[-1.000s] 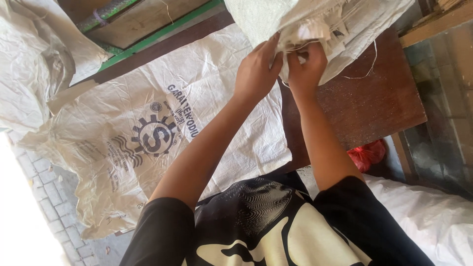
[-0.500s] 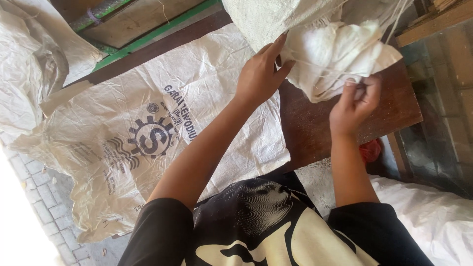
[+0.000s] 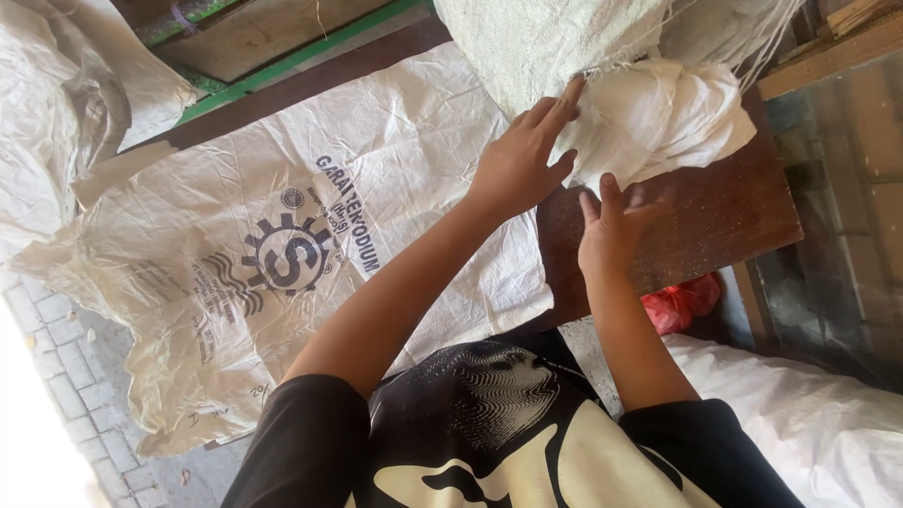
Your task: Folding and stacking large white plastic salt sacks on a wooden table.
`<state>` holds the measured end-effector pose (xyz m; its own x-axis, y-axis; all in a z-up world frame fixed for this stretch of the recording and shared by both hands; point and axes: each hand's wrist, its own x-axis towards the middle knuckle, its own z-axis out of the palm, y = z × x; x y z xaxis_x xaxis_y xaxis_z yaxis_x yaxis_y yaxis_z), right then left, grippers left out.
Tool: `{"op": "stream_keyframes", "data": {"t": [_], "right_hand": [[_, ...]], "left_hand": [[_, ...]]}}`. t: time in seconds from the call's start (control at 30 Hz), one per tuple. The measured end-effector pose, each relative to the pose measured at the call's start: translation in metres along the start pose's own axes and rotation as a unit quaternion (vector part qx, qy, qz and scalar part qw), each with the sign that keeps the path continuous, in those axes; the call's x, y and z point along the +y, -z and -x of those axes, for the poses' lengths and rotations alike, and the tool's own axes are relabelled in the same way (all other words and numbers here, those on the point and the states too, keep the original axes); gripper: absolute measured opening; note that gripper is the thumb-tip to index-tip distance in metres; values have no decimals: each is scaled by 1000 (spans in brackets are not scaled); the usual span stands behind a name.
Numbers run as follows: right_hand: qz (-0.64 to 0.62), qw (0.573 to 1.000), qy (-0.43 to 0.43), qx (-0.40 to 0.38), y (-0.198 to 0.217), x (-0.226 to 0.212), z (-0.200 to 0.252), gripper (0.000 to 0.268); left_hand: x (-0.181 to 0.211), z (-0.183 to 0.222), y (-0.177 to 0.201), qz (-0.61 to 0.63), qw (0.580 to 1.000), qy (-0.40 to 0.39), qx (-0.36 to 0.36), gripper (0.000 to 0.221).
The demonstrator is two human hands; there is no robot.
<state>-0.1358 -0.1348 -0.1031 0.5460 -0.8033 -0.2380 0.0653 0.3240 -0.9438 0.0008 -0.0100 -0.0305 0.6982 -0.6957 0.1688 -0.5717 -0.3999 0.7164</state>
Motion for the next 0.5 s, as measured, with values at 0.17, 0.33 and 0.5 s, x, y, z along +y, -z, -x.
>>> {"op": "stream_keyframes", "data": {"t": [0.17,0.33,0.5], "right_hand": [[30,996,-70,-43,17,2,-14,63],[133,977,-87,-141,83,-34,-32,37],[171,925,-179,-289,120,-91,-35,56]], "left_hand": [[-3,-3,-5,0,999,12,-38,101],[-3,4,-5,-2,998,19,-60,101],[-8,9,-14,-11,999,-16,-37,103]]}}
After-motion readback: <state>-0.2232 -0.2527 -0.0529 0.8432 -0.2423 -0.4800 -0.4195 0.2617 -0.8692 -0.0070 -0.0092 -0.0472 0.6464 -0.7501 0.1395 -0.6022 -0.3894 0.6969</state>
